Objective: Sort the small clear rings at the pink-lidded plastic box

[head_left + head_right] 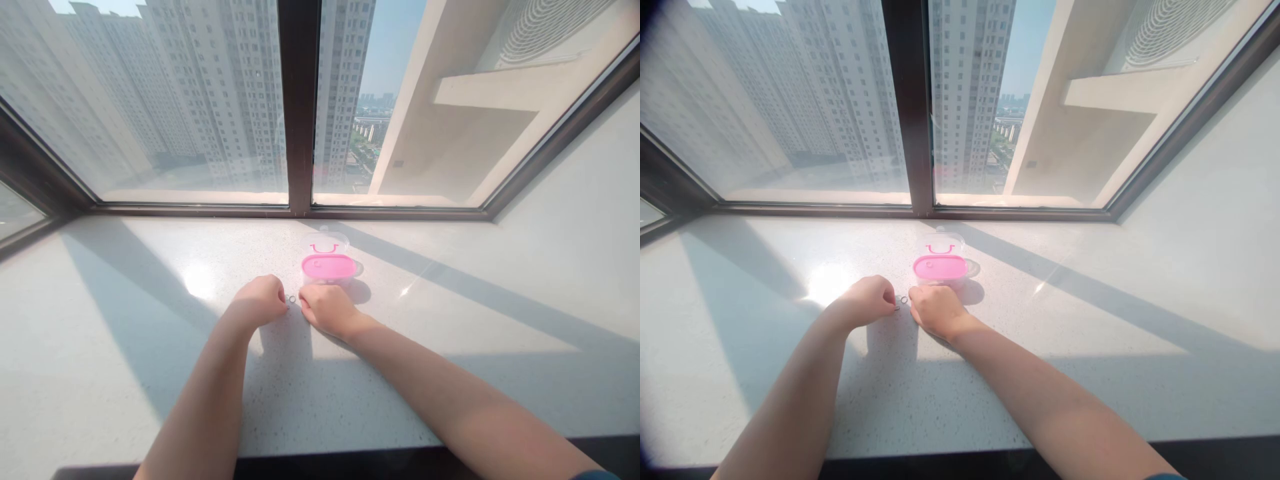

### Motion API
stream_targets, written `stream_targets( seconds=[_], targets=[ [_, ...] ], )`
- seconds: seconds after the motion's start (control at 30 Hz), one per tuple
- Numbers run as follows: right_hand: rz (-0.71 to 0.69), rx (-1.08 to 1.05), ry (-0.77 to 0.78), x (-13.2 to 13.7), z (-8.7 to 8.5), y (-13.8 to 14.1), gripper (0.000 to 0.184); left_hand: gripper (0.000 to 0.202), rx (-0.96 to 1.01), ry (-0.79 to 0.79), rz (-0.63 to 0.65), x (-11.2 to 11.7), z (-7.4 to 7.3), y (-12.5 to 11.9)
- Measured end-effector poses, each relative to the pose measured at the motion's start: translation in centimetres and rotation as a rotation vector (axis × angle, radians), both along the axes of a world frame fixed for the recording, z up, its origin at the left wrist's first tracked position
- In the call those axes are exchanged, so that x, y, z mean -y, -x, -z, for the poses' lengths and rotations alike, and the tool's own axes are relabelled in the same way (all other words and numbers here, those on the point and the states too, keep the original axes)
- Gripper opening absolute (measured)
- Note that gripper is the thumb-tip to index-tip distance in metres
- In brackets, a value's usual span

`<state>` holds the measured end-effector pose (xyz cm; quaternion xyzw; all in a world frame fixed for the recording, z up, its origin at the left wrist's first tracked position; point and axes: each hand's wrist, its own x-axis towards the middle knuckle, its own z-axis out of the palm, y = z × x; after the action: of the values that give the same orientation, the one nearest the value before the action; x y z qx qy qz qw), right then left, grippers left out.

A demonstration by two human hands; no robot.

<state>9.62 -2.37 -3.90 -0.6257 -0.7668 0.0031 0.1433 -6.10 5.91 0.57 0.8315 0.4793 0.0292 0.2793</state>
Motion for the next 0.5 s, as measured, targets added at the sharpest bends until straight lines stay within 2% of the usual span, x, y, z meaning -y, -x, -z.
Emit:
stream_targets(
  seconds=[0.13,0.37,0.5],
  targets=[
    [-0.011,-0.082,-0.007,0.6,0.0,-0.5,0.011,0.010,0.015,0.058,-0.005,-0.3,-0.3,0.2],
    [-0.025,-0.190,-0.011,1.4,-0.1,-1.0,0.009,0.005,0.200,-0.006,-0.123,-0.3,-0.7,0.3],
    [-0.053,-0.219,-0.010,1.4,-0.3,-1.0,0.006,0.005,0.201,-0.006,-0.070,-0.1,-1.2,0.3]
  ],
)
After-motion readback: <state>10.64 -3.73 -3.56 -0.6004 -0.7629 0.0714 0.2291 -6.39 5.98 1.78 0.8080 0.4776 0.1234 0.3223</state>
